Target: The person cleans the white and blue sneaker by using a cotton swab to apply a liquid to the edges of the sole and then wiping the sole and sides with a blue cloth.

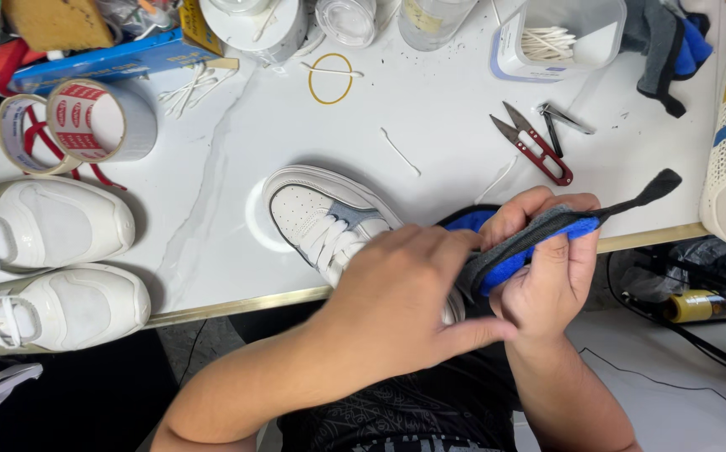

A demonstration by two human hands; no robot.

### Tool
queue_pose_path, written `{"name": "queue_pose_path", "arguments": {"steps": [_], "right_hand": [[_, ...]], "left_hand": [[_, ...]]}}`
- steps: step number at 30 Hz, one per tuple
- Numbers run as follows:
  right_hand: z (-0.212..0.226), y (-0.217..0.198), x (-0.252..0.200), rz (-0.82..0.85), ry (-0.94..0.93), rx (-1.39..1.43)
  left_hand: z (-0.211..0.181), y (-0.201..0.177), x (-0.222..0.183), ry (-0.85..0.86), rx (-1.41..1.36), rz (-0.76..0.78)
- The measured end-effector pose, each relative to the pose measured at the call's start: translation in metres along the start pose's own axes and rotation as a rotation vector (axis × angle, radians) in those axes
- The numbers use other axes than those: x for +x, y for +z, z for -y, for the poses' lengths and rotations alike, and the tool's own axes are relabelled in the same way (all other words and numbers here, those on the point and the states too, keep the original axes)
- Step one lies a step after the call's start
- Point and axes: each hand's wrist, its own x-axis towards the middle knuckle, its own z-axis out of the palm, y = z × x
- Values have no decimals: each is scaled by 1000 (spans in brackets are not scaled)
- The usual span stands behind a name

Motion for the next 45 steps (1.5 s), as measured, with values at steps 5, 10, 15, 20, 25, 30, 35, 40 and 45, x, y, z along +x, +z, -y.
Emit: {"name": "queue_pose_path", "arguments": {"steps": [5,10,15,20,25,30,35,40,45], "right_hand": [[22,-1,3,-66,-234,-167],[48,-12,-13,-216,-484,-308],[71,-26,-31,-294,-600,-335],[89,-34,-25,-248,-546,-385],[91,-12,-28,49,-621,-665],[74,-25,-21,182,-611,-863],[61,-53,-32,6,-482,-716],[61,-53,-33,98,-496,-649],[68,-33,-26,278,-425,-507]], "left_hand": [[-8,2,0,-182,-101,66],[-16,-3,-13,41,-550,-96],[-15,-8,-27,174,-370,-47],[-5,-3,-21,83,-201,-90],[-26,23,-7,248,58,-180],[-45,39,-9,465,184,-340],[-47,30,-25,455,106,-370],[-46,32,-34,470,77,-380],[-38,29,-38,453,10,-462]]}}
